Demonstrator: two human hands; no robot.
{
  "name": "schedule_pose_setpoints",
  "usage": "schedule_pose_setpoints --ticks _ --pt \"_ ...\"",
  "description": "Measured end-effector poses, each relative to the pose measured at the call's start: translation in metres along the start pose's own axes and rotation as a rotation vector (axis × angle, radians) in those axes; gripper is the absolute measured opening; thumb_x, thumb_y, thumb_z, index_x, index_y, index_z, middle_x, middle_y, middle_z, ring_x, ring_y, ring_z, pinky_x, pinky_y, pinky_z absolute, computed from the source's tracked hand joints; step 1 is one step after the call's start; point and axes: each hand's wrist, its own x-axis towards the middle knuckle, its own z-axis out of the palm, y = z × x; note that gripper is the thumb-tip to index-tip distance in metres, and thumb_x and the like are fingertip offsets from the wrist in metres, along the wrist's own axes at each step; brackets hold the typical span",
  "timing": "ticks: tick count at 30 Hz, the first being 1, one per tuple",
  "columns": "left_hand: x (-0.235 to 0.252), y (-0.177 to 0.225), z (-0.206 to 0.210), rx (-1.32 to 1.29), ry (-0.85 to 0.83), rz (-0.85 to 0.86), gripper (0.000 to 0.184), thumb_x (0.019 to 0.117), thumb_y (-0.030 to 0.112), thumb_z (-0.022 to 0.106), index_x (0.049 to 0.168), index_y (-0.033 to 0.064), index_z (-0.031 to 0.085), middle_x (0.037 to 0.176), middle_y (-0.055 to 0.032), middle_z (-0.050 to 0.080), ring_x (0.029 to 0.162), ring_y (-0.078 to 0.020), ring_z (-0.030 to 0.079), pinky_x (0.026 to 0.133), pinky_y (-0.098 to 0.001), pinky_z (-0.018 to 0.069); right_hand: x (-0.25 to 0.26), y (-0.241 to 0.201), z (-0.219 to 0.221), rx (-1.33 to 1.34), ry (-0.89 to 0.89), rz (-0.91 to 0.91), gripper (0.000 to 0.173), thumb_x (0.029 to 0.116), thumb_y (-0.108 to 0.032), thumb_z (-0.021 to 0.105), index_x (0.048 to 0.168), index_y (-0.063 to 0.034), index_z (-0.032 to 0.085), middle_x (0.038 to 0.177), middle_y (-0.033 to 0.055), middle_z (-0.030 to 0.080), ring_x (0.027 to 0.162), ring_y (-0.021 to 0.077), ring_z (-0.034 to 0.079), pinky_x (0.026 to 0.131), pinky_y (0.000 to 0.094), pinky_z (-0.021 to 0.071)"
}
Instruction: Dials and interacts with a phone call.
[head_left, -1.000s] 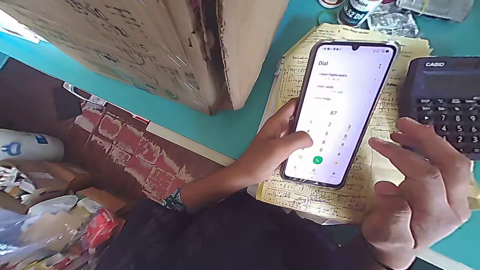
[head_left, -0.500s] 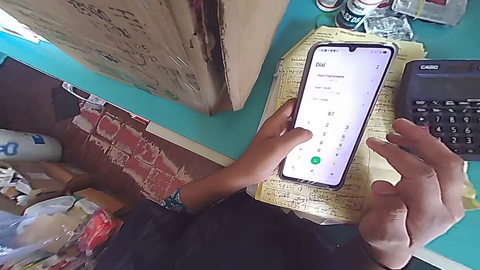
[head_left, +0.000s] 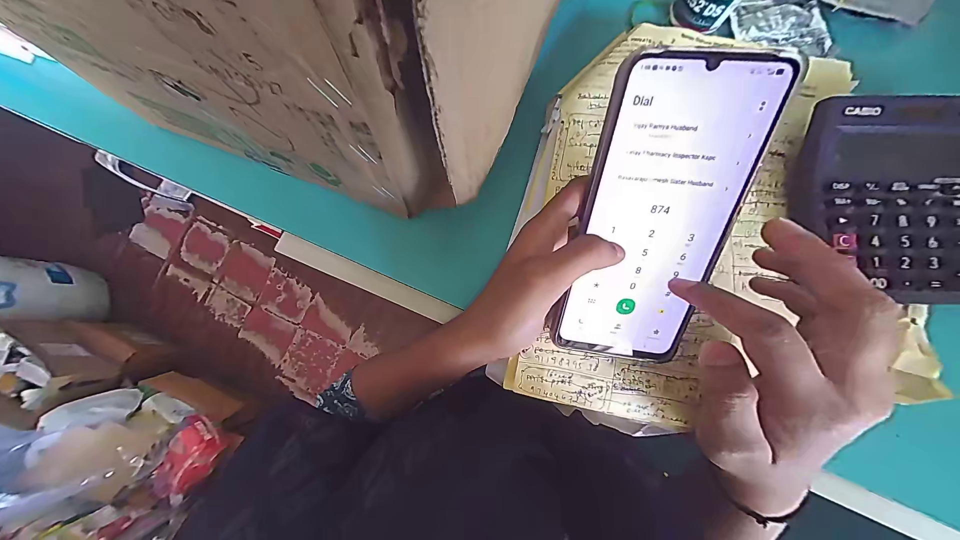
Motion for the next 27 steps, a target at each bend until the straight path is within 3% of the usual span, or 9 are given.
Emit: schedule_pose_setpoints --ticks 3,9,12,15,19,23,27 --pt "-0.0005 0.0000 0.0002 -0.013 -0.012 0.008 0.046 0.0966 0.004 0.038 0.142 0.0077 0.039 0.112 -0.0047 0.063 0.092 -0.0089 0.069 0.077 -0.0283 0.0611 0.0008 0.0030 -0.0039 0.089 0.034 -0.005 0.044 0.1082 -0.035 0.035 0.118 -0.0068 0.067 0.149 0.0166 0.047 0.138 0.0202 0.047 0.112 0.0352 0.0401" --pt "-0.0016 0.0013 0.0005 0.018 -0.013 0.011 0.047 0.0963 0.003 0.037 0.143 0.0066 0.039 0.114 -0.0061 0.063 0.095 -0.0102 0.069 0.079 -0.0297 0.0610 0.0004 0.0047 -0.0051 0.147 0.071 0.002 0.047 0.1088 -0.036 0.033 0.121 -0.0035 0.065 0.148 0.0146 0.049 0.136 0.0176 0.050 0.111 0.0334 0.0429" --pt "0.0013 -0.0002 0.0004 0.022 0.003 0.047 0.045 0.0948 -0.001 0.038 0.139 0.0022 0.037 0.115 -0.0054 0.062 0.101 -0.0097 0.068 0.088 -0.0320 0.0600 -0.0011 0.0057 -0.0064 0.187 0.107 0.043 0.042 0.1079 -0.031 0.036 0.125 -0.0047 0.064 0.146 0.0090 0.052 0.132 0.0138 0.053 0.107 0.0323 0.0460" --pt "-0.0009 0.0006 0.0005 0.030 -0.003 0.029 0.047 0.0952 0.001 0.038 0.142 0.0050 0.038 0.115 -0.0052 0.063 0.097 -0.0092 0.069 0.082 -0.0291 0.0607 -0.0034 0.0065 -0.0062 0.237 0.193 0.119 0.039 0.1085 -0.031 0.040 0.125 -0.0065 0.065 0.137 0.0037 0.058 0.128 0.0135 0.055 0.103 0.0347 0.0495" --pt "-0.0028 0.0017 0.0001 0.044 -0.016 0.019 0.047 0.0953 0.001 0.037 0.142 0.0066 0.039 0.114 -0.0053 0.063 0.095 -0.0093 0.069 0.079 -0.0283 0.0610 -0.0036 0.0080 -0.0029 0.325 0.281 0.161 0.022 0.1063 -0.027 0.052 0.120 -0.0144 0.065 0.129 -0.0045 0.063 0.124 0.0122 0.059 0.101 0.0350 0.0528" --pt "-0.0030 0.0015 0.0004 0.044 -0.015 0.021 0.047 0.0954 0.001 0.037 0.142 0.0068 0.039 0.114 -0.0049 0.063 0.094 -0.0090 0.069 0.079 -0.0283 0.0612 -0.0043 0.0092 -0.0021 0.304 0.280 0.155 0.006 0.1017 -0.022 0.061 0.104 -0.0177 0.064 0.127 -0.0067 0.062 0.121 0.0093 0.060 0.101 0.0312 0.0519" --pt "-0.0002 0.0003 0.0011 0.030 0.001 0.052 0.045 0.0933 -0.002 0.038 0.138 0.0042 0.039 0.114 -0.0034 0.063 0.099 -0.0084 0.069 0.086 -0.0305 0.0606 -0.0039 0.0076 -0.0038 0.209 0.254 0.128 0.016 0.1055 -0.022 0.055 0.104 -0.0103 0.067 0.126 -0.0016 0.064 0.122 0.0090 0.060 0.102 0.0300 0.0506"
